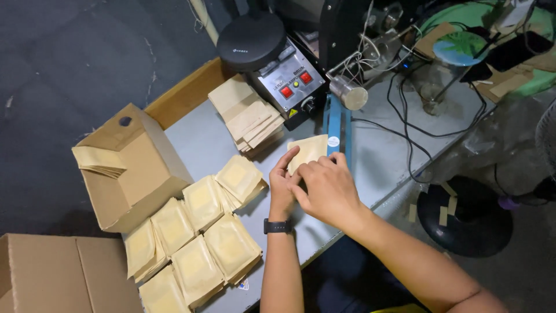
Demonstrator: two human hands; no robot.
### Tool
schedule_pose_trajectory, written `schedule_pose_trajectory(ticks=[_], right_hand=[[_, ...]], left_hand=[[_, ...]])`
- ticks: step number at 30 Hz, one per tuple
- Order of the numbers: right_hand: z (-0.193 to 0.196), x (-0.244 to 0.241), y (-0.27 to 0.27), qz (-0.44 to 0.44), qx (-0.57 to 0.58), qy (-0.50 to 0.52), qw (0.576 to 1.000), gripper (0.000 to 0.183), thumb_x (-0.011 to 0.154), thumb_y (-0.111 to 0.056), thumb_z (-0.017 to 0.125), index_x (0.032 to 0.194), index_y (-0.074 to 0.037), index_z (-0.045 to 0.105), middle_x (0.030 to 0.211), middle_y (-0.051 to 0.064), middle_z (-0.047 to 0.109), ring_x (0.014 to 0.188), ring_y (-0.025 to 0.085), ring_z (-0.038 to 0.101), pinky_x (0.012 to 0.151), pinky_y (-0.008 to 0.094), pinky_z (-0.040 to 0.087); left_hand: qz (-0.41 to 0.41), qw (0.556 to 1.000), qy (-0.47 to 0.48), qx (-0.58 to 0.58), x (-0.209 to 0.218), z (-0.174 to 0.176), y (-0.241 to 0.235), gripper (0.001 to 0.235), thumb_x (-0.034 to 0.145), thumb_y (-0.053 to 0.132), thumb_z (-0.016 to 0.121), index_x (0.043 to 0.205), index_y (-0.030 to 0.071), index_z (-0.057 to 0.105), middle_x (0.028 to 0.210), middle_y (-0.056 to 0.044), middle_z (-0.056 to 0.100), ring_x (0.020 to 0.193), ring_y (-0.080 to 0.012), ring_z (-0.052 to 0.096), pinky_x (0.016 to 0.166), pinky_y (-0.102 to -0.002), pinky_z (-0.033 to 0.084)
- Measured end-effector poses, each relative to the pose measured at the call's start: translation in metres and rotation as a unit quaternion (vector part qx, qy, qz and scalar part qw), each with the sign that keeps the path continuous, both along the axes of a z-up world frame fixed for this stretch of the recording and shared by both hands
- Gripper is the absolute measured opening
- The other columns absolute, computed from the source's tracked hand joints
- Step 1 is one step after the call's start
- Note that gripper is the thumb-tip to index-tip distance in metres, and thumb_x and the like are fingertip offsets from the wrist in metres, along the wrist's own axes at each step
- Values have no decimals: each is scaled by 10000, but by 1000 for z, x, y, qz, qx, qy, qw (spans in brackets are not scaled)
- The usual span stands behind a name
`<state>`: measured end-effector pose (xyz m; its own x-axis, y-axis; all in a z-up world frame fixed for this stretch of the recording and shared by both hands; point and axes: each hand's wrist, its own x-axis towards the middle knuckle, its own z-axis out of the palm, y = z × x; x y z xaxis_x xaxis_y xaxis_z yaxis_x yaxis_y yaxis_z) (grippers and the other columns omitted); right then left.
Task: Folding and sealing coffee bags using a heat sealer, then placing them into a cardboard box.
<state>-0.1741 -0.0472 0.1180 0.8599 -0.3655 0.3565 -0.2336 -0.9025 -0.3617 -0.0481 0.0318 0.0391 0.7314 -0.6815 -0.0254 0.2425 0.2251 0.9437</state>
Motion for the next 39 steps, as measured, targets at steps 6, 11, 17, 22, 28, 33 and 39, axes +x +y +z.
schedule_pose_trajectory(ticks=[6, 11, 17, 22, 28, 33, 39], right_hand=[[-12, 2, 1, -3, -36, -28, 999, 246, 873, -358, 672, 849, -114, 692, 774, 109, 716, 810, 291, 684, 974, 496, 384], [-16, 1, 1, 2, -35, -39, 999, 255, 859, -359, 702, 872, -104, 707, 814, 118, 733, 832, 280, 687, 1004, 505, 379], [-16, -2, 3, 15, -40, -27, 999, 327, 854, -376, 719, 967, -69, 719, 832, 134, 734, 831, 284, 672, 1005, 519, 371], [-20, -2, 3, 15, -49, -26, 998, 409, 856, -391, 726, 1062, -38, 724, 835, 135, 736, 837, 279, 666, 1005, 521, 366], [-19, -4, 4, 15, -65, -2, 998, 489, 861, -420, 715, 1141, -19, 707, 826, 134, 739, 853, 278, 661, 1003, 514, 361], [-17, -5, 6, 15, -71, 21, 997, 446, 854, -421, 722, 1067, -30, 735, 823, 136, 737, 857, 272, 634, 1008, 516, 352], [-15, -6, 8, 30, -107, 62, 992, 437, 832, -477, 715, 969, -64, 747, 845, 118, 736, 894, 258, 604, 1031, 527, 327]], left_hand=[[1, 1000, 4, 8, 2, -9, -7, 660, 792, -83, 710, 1435, 2, 588, 919, -98, 723, 799, -133, 687, 764, -319, 623], [3, 1000, -1, 18, 4, -24, -10, 648, 803, -77, 705, 1435, 1, 590, 954, -136, 743, 804, -133, 677, 772, -332, 625], [14, 1000, -17, 10, 0, -3, -8, 613, 833, -41, 714, 1433, -2, 595, 978, -123, 746, 810, -117, 670, 773, -332, 626], [18, 999, -28, 2, 2, -4, -9, 592, 848, -26, 722, 1427, 6, 603, 951, -110, 746, 772, -109, 673, 731, -325, 626], [16, 1000, -17, -17, 5, -9, -9, 566, 902, -38, 656, 1458, 31, 575, 826, -127, 743, 692, -114, 684, 673, -304, 631], [9, 1000, -19, -5, -3, -5, -8, 566, 897, -17, 667, 1453, 62, 594, 766, -73, 720, 620, -75, 634, 603, -289, 606], [5, 1000, -19, -2, 6, -6, -8, 578, 912, -18, 642, 1476, 86, 571, 684, -70, 702, 580, -91, 659, 574, -234, 589]])
